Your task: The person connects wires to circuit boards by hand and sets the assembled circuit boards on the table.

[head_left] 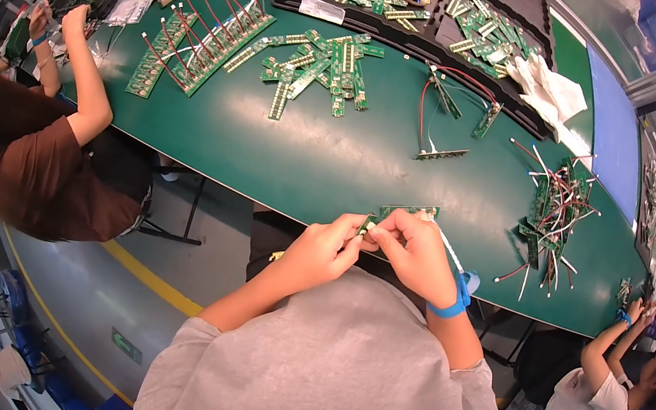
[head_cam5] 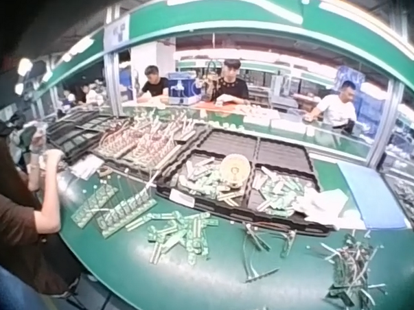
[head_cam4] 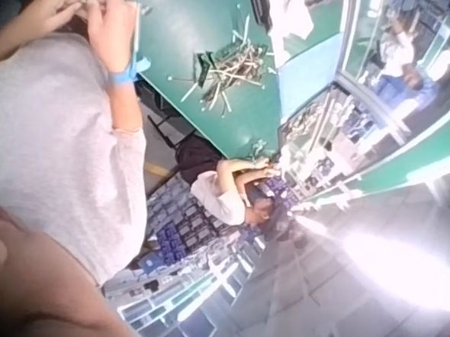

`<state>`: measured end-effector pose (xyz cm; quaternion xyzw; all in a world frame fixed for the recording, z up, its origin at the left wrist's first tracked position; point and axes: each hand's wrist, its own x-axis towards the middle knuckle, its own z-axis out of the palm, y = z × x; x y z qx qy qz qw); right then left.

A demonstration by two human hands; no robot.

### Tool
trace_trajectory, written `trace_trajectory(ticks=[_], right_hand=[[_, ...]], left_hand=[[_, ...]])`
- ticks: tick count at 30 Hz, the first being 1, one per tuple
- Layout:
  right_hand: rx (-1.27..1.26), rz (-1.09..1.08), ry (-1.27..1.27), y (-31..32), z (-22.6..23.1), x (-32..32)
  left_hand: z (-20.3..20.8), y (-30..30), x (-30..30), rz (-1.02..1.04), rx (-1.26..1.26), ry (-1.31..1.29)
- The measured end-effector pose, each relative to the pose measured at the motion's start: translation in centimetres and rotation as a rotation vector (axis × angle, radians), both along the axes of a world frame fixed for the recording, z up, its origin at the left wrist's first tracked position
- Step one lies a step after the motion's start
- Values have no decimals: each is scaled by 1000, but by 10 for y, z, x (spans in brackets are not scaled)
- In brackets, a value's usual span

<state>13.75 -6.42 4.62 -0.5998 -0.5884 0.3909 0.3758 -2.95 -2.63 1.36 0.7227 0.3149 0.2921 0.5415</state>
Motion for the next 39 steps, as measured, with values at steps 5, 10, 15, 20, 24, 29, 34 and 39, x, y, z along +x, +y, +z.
trace_trajectory(ticks=[5, 10, 15, 20, 24, 29, 34, 39], right_hand=[[-30, 7, 102, 6, 7, -7], [-63, 85, 15, 5, 13, -6], [23, 71, -122, -1, 18, -8], [274, 115, -239, -18, 36, 11], [315, -169, -247, -38, 50, 34], [88, -145, -239, -36, 34, 43], [2, -25, -27, -24, 9, 20], [109, 115, -79, -12, 10, 21]], left_hand=[[11, 4, -10, -20, -128, 143], [13, 5, -6, 30, -218, -41], [8, 11, 1, 89, -444, -174], [-3, 17, -4, 282, -146, -125], [8, 21, -7, 356, 72, -4], [8, 23, -7, 368, 54, 27], [13, 18, -8, 325, 96, 70], [14, 13, -9, 219, 90, 21]])
